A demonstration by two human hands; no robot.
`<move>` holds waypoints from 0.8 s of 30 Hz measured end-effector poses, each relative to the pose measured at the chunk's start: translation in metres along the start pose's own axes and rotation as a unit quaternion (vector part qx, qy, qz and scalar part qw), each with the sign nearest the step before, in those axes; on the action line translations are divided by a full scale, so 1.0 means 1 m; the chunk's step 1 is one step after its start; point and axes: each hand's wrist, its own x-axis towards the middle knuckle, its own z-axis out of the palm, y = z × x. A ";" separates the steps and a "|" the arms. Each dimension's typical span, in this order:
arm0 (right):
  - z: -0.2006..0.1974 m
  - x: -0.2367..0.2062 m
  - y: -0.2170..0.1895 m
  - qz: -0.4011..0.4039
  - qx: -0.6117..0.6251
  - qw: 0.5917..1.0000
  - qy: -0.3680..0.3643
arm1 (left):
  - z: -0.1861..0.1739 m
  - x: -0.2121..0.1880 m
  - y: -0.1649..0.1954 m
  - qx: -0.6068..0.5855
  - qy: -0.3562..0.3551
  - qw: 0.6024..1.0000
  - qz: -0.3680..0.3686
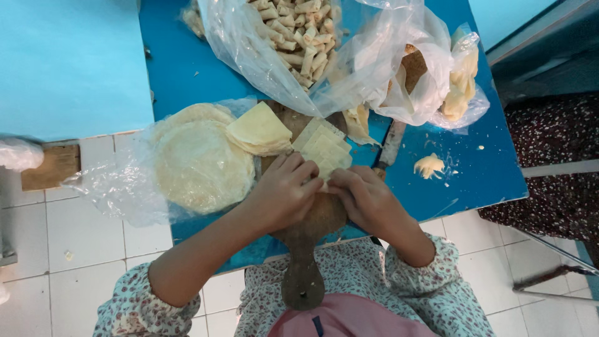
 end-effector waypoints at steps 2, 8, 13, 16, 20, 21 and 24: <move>-0.005 0.001 0.000 -0.009 0.009 1.000 -0.009 | -0.003 0.000 0.000 -0.003 -0.010 1.000 0.008; -0.009 0.006 0.004 -0.008 0.005 1.000 -0.016 | 0.003 0.001 -0.002 -0.007 -0.001 1.000 -0.008; -0.007 0.006 0.008 0.018 0.003 1.000 -0.023 | 0.010 0.002 -0.001 -0.001 0.028 1.000 -0.009; -0.003 0.003 0.012 0.061 0.041 0.997 -0.018 | 0.012 0.002 0.000 0.009 0.027 1.000 -0.012; 0.001 0.001 0.015 0.062 0.053 0.997 0.009 | 0.015 0.002 -0.002 0.008 0.016 0.999 -0.033; 0.001 0.001 0.016 0.039 0.032 0.999 0.019 | 0.017 0.003 -0.002 0.003 0.018 0.999 -0.038; -0.002 0.003 0.018 -0.014 -0.007 0.999 0.036 | 0.022 0.005 -0.004 -0.005 0.015 0.999 -0.050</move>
